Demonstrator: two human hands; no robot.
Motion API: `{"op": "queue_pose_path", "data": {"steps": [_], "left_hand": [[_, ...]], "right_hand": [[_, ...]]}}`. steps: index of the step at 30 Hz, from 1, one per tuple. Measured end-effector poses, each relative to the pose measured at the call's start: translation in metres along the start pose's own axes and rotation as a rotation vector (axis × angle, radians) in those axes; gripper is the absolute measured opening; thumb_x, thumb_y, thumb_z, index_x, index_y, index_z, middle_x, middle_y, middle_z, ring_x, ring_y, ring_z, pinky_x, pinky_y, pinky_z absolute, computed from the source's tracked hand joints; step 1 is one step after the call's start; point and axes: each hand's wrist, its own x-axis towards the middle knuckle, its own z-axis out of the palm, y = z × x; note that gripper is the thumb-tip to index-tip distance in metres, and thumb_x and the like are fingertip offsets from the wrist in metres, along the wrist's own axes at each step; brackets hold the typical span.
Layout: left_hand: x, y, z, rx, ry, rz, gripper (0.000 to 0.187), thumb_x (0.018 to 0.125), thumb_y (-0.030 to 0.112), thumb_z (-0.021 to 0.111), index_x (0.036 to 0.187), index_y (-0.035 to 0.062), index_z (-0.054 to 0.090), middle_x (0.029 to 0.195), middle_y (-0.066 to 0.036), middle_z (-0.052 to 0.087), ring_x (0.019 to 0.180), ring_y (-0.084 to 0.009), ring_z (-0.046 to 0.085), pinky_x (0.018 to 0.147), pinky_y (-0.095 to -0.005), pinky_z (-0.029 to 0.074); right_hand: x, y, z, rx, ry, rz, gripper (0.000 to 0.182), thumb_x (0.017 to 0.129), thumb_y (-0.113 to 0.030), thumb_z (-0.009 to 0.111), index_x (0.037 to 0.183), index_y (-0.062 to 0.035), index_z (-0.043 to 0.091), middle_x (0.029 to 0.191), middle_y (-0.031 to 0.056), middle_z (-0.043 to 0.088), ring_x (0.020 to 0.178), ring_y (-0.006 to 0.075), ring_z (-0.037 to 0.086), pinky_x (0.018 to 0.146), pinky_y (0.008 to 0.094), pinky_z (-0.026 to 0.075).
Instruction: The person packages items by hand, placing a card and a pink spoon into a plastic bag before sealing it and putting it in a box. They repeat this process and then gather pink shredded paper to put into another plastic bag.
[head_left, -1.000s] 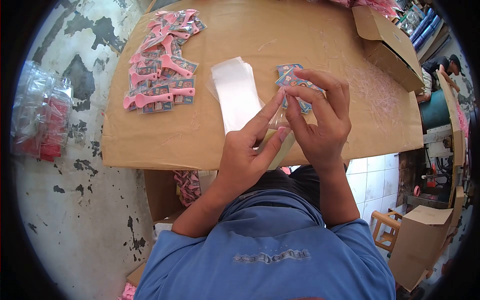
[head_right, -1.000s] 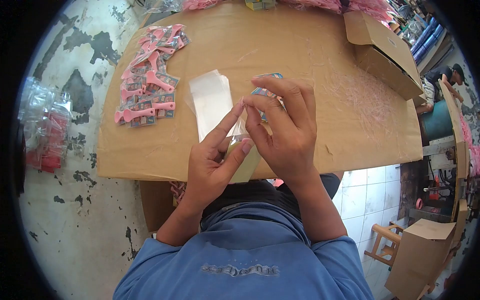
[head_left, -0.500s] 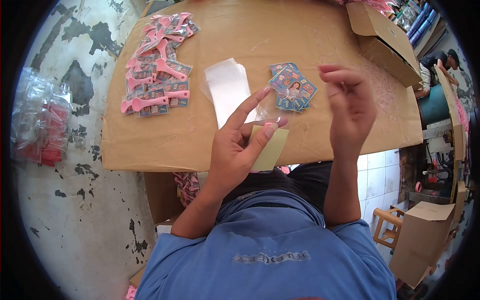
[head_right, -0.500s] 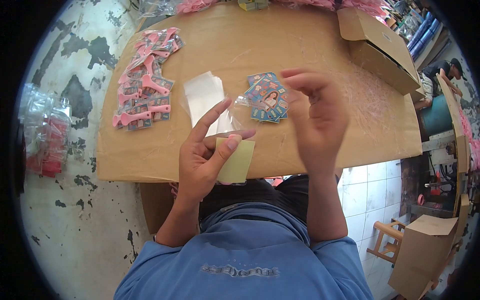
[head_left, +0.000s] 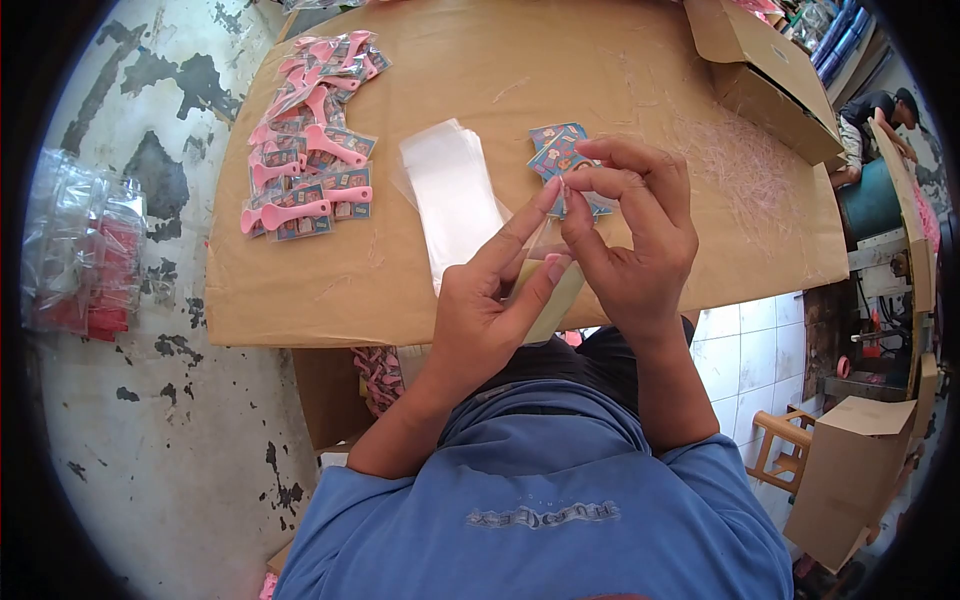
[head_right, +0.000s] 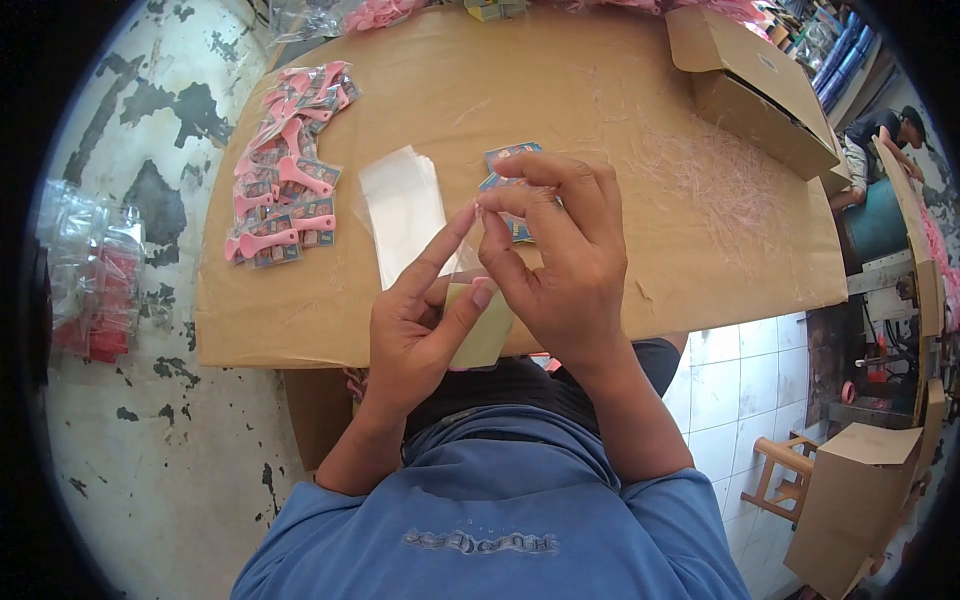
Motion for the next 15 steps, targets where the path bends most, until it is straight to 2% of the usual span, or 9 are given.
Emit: {"op": "queue_pose_path", "data": {"steps": [1, 3, 4, 6, 8, 10, 12, 14, 15], "left_hand": [[0.000, 0.002, 0.000, 0.048, -0.006, -0.007, 0.060, 0.101, 0.006, 0.065, 0.157, 0.0042, 0.046, 0.065, 0.009, 0.036, 0.062, -0.0010, 0.035, 0.063, -0.0162, 0.029], [-0.001, 0.005, -0.001, 0.101, -0.050, -0.031, 0.060, 0.102, 0.006, 0.064, 0.158, 0.0026, 0.043, 0.081, 0.001, 0.046, 0.075, -0.0045, 0.043, 0.070, -0.0182, 0.036], [-0.002, 0.006, -0.002, 0.107, -0.087, -0.047, 0.061, 0.103, 0.005, 0.063, 0.159, 0.0011, 0.039, 0.098, -0.008, 0.061, 0.091, -0.0072, 0.055, 0.078, -0.0199, 0.044], [-0.003, 0.008, -0.002, 0.025, -0.116, -0.077, 0.059, 0.105, 0.005, 0.062, 0.159, -0.0012, 0.038, 0.116, -0.018, 0.076, 0.107, -0.0110, 0.068, 0.087, -0.0228, 0.053], [-0.003, 0.012, 0.001, -0.151, -0.099, -0.101, 0.056, 0.105, 0.008, 0.062, 0.156, -0.0027, 0.041, 0.118, -0.020, 0.076, 0.111, -0.0133, 0.068, 0.090, -0.0249, 0.054], [-0.002, 0.016, 0.000, -0.272, -0.025, -0.138, 0.049, 0.105, 0.010, 0.062, 0.150, -0.0031, 0.047, 0.119, -0.021, 0.075, 0.112, -0.0174, 0.070, 0.093, -0.0283, 0.055], [0.001, 0.016, -0.003, -0.356, 0.028, -0.152, 0.042, 0.105, 0.012, 0.062, 0.144, -0.0032, 0.052, 0.123, -0.023, 0.073, 0.113, -0.0215, 0.071, 0.095, -0.0313, 0.057], [0.005, 0.014, -0.008, -0.398, 0.060, -0.144, 0.036, 0.105, 0.012, 0.062, 0.137, -0.0031, 0.057, 0.129, -0.024, 0.070, 0.115, -0.0258, 0.071, 0.095, -0.0339, 0.058], [0.007, 0.011, -0.008, -0.395, 0.076, -0.093, 0.034, 0.105, 0.012, 0.062, 0.135, -0.0032, 0.058, 0.131, -0.024, 0.068, 0.116, -0.0268, 0.071, 0.095, -0.0350, 0.058]], "right_hand": [[-0.001, 0.000, -0.001, 0.004, 0.000, 0.008, 0.021, 0.077, 0.002, 0.077, 0.096, -0.0052, 0.073, 0.117, 0.0097, 0.070, 0.101, 0.0287, 0.064, 0.083, 0.0371, 0.053], [-0.001, 0.001, -0.002, 0.015, 0.012, 0.039, 0.020, 0.079, 0.003, 0.076, 0.096, -0.0047, 0.071, 0.116, 0.0114, 0.070, 0.102, 0.0289, 0.065, 0.085, 0.0374, 0.054], [-0.001, 0.003, -0.004, 0.023, 0.023, 0.062, 0.020, 0.080, 0.004, 0.075, 0.097, -0.0044, 0.070, 0.115, 0.0126, 0.070, 0.102, 0.0284, 0.066, 0.086, 0.0376, 0.055], [-0.001, 0.011, -0.007, 0.163, 0.107, 0.146, 0.019, 0.083, 0.006, 0.072, 0.100, -0.0035, 0.068, 0.114, 0.0148, 0.071, 0.102, 0.0275, 0.068, 0.088, 0.0379, 0.056], [0.001, 0.025, -0.007, 0.426, 0.252, 0.269, 0.019, 0.087, 0.008, 0.068, 0.102, -0.0025, 0.066, 0.113, 0.0170, 0.071, 0.100, 0.0266, 0.070, 0.089, 0.0381, 0.057], [0.011, 0.027, -0.018, 0.676, 0.382, 0.419, 0.017, 0.090, 0.008, 0.063, 0.104, -0.0009, 0.064, 0.109, 0.0160, 0.070, 0.089, 0.0204, 0.068, 0.080, 0.0329, 0.056], [0.011, 0.032, -0.032, 0.877, 0.398, 0.495, 0.016, 0.092, 0.008, 0.058, 0.105, 0.0004, 0.064, 0.103, 0.0140, 0.069, 0.078, 0.0145, 0.064, 0.070, 0.0275, 0.052], [0.002, 0.038, -0.045, 1.031, 0.303, 0.496, 0.017, 0.093, 0.007, 0.054, 0.105, 0.0015, 0.065, 0.098, 0.0111, 0.068, 0.067, 0.0090, 0.056, 0.060, 0.0217, 0.045], [-0.002, 0.035, -0.045, 1.002, 0.210, 0.518, 0.018, 0.093, 0.006, 0.054, 0.106, 0.0016, 0.065, 0.096, 0.0094, 0.067, 0.066, 0.0069, 0.052, 0.058, 0.0205, 0.040]]}}
